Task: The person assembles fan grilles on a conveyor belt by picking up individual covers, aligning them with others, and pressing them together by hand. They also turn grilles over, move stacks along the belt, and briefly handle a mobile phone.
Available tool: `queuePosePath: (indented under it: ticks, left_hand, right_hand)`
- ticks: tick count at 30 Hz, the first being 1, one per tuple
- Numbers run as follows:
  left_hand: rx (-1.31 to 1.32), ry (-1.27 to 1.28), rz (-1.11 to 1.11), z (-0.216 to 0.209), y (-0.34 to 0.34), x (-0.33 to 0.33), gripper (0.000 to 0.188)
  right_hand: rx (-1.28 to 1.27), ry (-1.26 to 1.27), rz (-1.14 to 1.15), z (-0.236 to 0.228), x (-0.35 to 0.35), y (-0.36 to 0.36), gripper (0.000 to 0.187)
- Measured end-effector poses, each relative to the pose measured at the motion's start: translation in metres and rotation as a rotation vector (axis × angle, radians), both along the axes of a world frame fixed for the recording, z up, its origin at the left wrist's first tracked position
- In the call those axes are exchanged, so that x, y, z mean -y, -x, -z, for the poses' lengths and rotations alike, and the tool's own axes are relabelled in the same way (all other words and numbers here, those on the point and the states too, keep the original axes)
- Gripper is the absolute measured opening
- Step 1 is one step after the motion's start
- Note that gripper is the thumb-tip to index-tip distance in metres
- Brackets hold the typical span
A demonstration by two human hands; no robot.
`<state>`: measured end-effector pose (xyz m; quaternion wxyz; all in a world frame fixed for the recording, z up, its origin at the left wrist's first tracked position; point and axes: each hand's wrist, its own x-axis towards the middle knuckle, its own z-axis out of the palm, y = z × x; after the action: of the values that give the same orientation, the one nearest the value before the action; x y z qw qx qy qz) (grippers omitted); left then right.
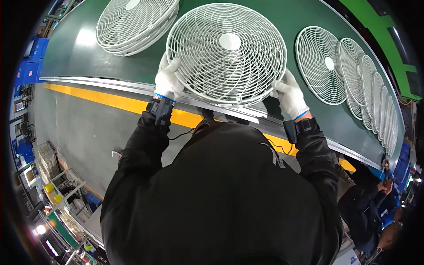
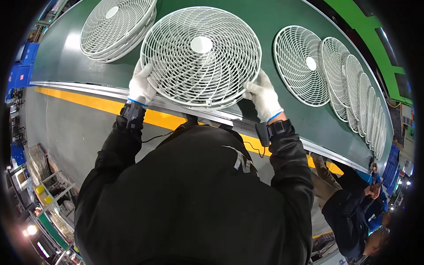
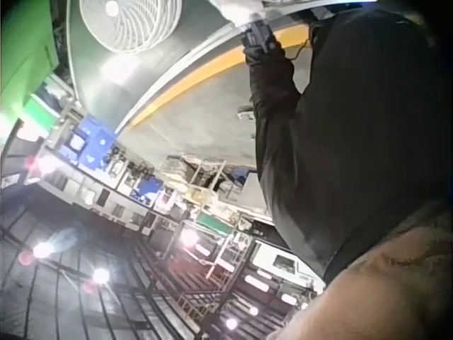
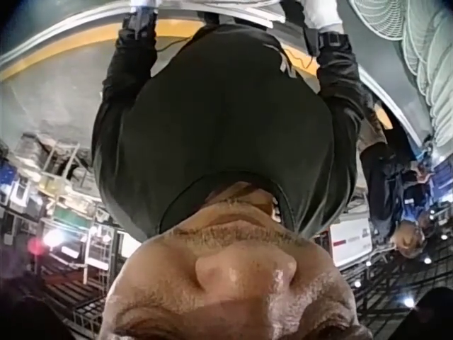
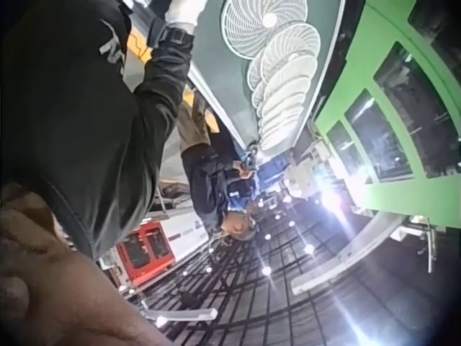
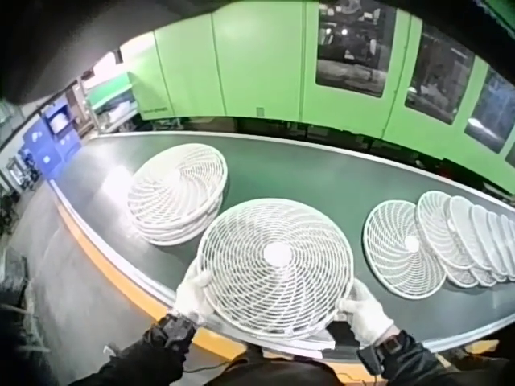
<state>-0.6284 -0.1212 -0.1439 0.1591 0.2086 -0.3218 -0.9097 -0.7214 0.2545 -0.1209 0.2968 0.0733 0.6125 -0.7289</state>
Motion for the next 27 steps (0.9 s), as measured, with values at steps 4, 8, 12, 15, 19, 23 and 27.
queuePosePath:
  ticks: [4, 8, 12, 15, 19, 23, 27]
  left_hand:
    - [0.068, 0.319, 0.174, 0.018, 0.0, 0.029, 0.047]
    - [0.224, 0.56, 0.22, 0.02, 0.008, 0.039, 0.046]
    - [0.271, 0.606, 0.351, 0.027, 0.013, 0.047, 0.05]
    - [0.365, 0.645, 0.407, 0.032, 0.012, 0.051, 0.053]
    - [0.422, 0.657, 0.426, 0.037, 0.014, 0.05, 0.055]
    - [0.377, 0.605, 0.419, 0.046, 0.014, 0.052, 0.056]
    - [0.356, 0.634, 0.445, 0.053, 0.012, 0.059, 0.056]
  right_hand:
    - [-0.066, -0.036, 0.003, 0.023, 0.003, -0.012, 0.064]
    - [-0.199, -0.27, 0.029, 0.039, 0.004, -0.025, 0.068]
    - [-0.34, -0.538, 0.089, 0.053, 0.002, -0.037, 0.072]
    - [-0.368, -0.636, 0.1, 0.06, -0.001, -0.04, 0.074]
    - [-0.362, -0.642, 0.093, 0.055, 0.003, -0.042, 0.074]
    - [-0.351, -0.605, 0.106, 0.05, 0.005, -0.041, 0.073]
    - [-0.338, -0.65, 0.092, 0.064, -0.001, -0.038, 0.072]
